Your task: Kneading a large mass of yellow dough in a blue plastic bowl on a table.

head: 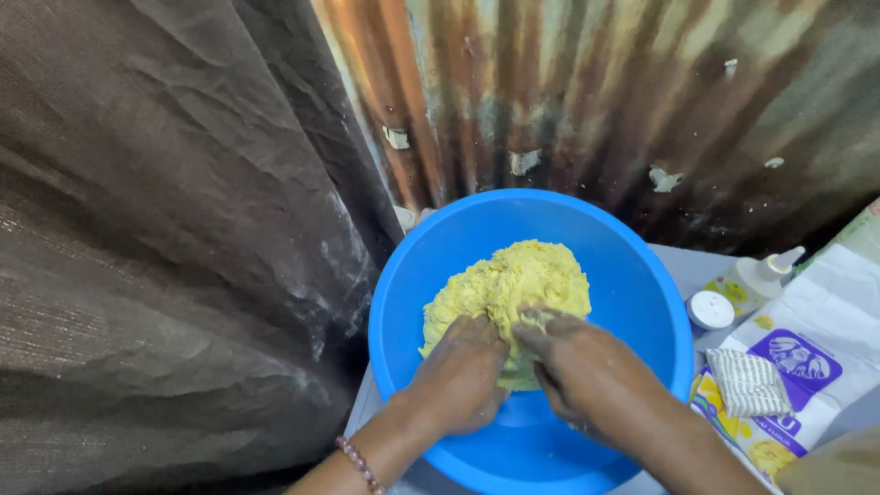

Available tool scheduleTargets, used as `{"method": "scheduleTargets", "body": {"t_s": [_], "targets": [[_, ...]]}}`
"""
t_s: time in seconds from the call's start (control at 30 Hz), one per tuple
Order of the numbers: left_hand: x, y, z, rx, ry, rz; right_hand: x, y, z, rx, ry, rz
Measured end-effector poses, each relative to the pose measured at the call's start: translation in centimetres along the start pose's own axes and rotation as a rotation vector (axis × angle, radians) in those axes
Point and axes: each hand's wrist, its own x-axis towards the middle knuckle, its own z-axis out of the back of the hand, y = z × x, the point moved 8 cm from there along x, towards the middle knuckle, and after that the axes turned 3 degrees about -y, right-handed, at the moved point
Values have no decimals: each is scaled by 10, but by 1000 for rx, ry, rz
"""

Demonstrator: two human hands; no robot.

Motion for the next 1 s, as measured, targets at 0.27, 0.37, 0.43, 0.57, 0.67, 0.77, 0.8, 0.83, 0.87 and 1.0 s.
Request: {"method": "scheduleTargets", "body": {"t_s": [0.27, 0.37, 0.43, 0.57, 0.67, 0.77, 0.8, 0.83, 0.87, 1.0], "targets": [[-13, 44, 29, -596, -14, 446, -5, -11, -56, -393, -6, 43], [-38, 54, 60, -996, -444, 719, -6, -7, -32, 145, 124, -99], [-41, 56, 53, -955, -565, 675, -5, -5, -10, 281, -23, -266], [-43, 37, 54, -610, -817, 372, -25, -1, 27, 600, -440, -443], [-52, 10, 85, -373, -939, 200, -25, -1, 30, 904, -453, -367], [-47, -7, 100, -403, -845, 190, -17, 7, 18, 1325, -301, -284], [-45, -14, 118, -402, -848, 181, -16, 8, 23, 1320, -308, -280], [-33, -14, 111, -680, -583, 281, -17, 10, 18, 1390, -230, -345], [-27, -23, 102, -942, -297, 370, -18, 12, 12, 1458, -150, -411], [-16, -31, 88, -913, -228, 247, -21, 3, -1, 1494, -116, -400]]}}
